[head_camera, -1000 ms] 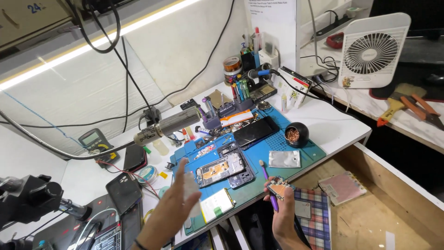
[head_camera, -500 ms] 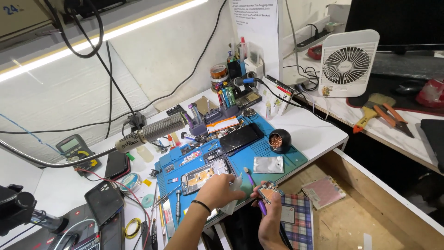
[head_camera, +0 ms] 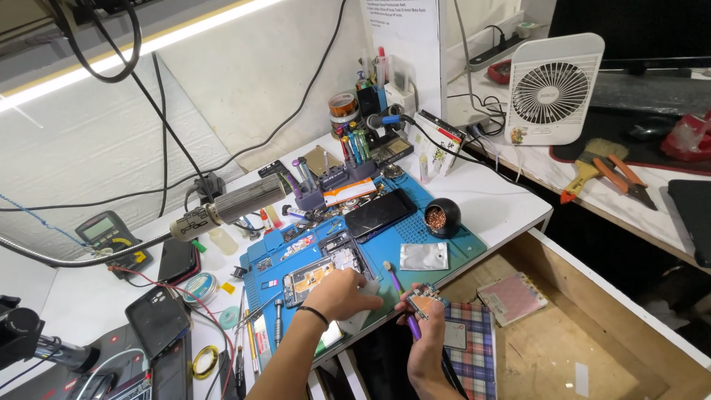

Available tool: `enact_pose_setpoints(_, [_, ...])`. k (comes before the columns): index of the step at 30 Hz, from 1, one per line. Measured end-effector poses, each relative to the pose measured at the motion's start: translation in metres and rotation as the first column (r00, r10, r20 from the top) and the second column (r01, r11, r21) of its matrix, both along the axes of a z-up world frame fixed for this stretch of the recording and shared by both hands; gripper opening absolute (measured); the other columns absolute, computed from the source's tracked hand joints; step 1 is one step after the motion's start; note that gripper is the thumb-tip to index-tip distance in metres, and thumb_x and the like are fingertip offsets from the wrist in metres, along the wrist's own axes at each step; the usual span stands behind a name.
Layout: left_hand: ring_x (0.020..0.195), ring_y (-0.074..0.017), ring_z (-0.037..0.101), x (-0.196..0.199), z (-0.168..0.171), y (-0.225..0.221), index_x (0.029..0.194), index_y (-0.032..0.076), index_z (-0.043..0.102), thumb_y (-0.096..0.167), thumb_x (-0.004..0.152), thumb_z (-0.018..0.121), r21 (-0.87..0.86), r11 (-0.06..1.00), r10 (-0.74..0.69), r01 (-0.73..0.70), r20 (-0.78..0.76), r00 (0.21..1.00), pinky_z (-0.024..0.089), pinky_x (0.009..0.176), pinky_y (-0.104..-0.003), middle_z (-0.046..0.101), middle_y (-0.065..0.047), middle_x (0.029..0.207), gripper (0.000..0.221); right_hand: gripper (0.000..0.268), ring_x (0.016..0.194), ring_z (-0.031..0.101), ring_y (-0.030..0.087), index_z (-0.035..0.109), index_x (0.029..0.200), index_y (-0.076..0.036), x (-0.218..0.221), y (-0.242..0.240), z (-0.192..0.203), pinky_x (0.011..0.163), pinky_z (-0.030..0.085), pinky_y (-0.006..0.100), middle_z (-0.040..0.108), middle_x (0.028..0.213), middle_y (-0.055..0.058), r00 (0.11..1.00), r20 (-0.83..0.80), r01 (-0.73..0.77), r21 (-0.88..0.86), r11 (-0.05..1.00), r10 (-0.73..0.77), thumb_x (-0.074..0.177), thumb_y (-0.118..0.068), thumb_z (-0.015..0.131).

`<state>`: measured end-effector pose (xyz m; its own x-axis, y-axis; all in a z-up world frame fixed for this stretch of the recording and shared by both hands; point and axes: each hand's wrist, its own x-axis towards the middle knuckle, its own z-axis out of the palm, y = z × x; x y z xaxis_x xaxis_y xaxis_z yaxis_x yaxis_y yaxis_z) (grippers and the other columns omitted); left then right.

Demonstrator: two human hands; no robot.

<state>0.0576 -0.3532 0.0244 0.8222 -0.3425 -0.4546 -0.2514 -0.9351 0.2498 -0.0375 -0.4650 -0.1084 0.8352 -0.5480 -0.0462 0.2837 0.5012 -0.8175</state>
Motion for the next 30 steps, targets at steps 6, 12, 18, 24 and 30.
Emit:
enact_pose_setpoints(6, [0.069, -0.0250, 0.063, 0.006, -0.005, 0.001, 0.097, 0.010, 0.073, 0.053, 0.085, 0.069, 0.023, 0.999, -0.047, 0.046, 0.044, 0.998, 0.051, 0.056, -0.036, 0.069, -0.008, 0.082, 0.046, 0.065, 0.086, 0.066, 0.024, 0.061, 0.124, -0.004, 0.000, -0.001, 0.000, 0.071, 0.049, 0.039, 0.068, 0.100, 0.013, 1.000, -0.015, -0.003, 0.014, 1.000, 0.003, 0.098, -0.056, 0.032])
enact_pose_setpoints(12, [0.065, -0.0220, 0.063, 0.006, 0.002, 0.001, 0.102, 0.009, 0.073, 0.052, 0.088, 0.070, 0.031, 0.998, -0.046, 0.045, 0.010, 0.999, 0.051, 0.055, -0.033, 0.070, -0.006, 0.080, 0.045, 0.066, 0.087, 0.066, 0.024, 0.061, 0.127, -0.005, -0.001, 0.000, 0.000, 0.072, 0.051, 0.040, 0.068, 0.101, 0.013, 0.999, -0.037, 0.003, 0.018, 1.000, -0.003, 0.097, -0.056, 0.032])
enact_pose_setpoints(18, [0.062, -0.0216, 0.058, 0.006, 0.006, -0.001, 0.087, 0.008, 0.070, 0.048, 0.088, 0.071, 0.038, 0.996, -0.077, 0.076, 0.015, 0.997, 0.047, 0.055, -0.034, 0.066, -0.006, 0.073, 0.040, 0.064, 0.086, 0.067, 0.025, 0.060, 0.129, -0.004, 0.002, 0.000, -0.011, 0.070, 0.050, 0.040, 0.068, 0.101, 0.014, 1.000, -0.009, 0.006, 0.058, 0.998, -0.005, 0.100, -0.053, 0.032])
enact_pose_setpoints(24, [0.065, -0.0236, 0.060, 0.010, 0.003, 0.000, 0.094, 0.006, 0.072, 0.049, 0.089, 0.072, 0.055, 0.994, -0.092, 0.091, 0.009, 0.996, 0.048, 0.055, -0.036, 0.068, -0.007, 0.078, 0.043, 0.065, 0.085, 0.066, 0.025, 0.060, 0.127, -0.003, 0.001, -0.001, -0.003, 0.070, 0.050, 0.040, 0.067, 0.098, 0.013, 1.000, -0.012, 0.009, 0.044, 0.999, -0.008, 0.098, -0.054, 0.033])
enact_pose_setpoints(30, [0.070, -0.0247, 0.065, 0.008, 0.005, 0.003, 0.113, 0.009, 0.073, 0.054, 0.088, 0.072, 0.051, 0.995, -0.083, 0.083, 0.009, 0.996, 0.053, 0.060, -0.036, 0.072, -0.008, 0.086, 0.051, 0.064, 0.086, 0.066, 0.025, 0.060, 0.127, -0.004, -0.001, 0.000, 0.002, 0.071, 0.051, 0.040, 0.067, 0.100, 0.013, 1.000, -0.031, 0.006, 0.031, 0.999, -0.005, 0.098, -0.055, 0.032])
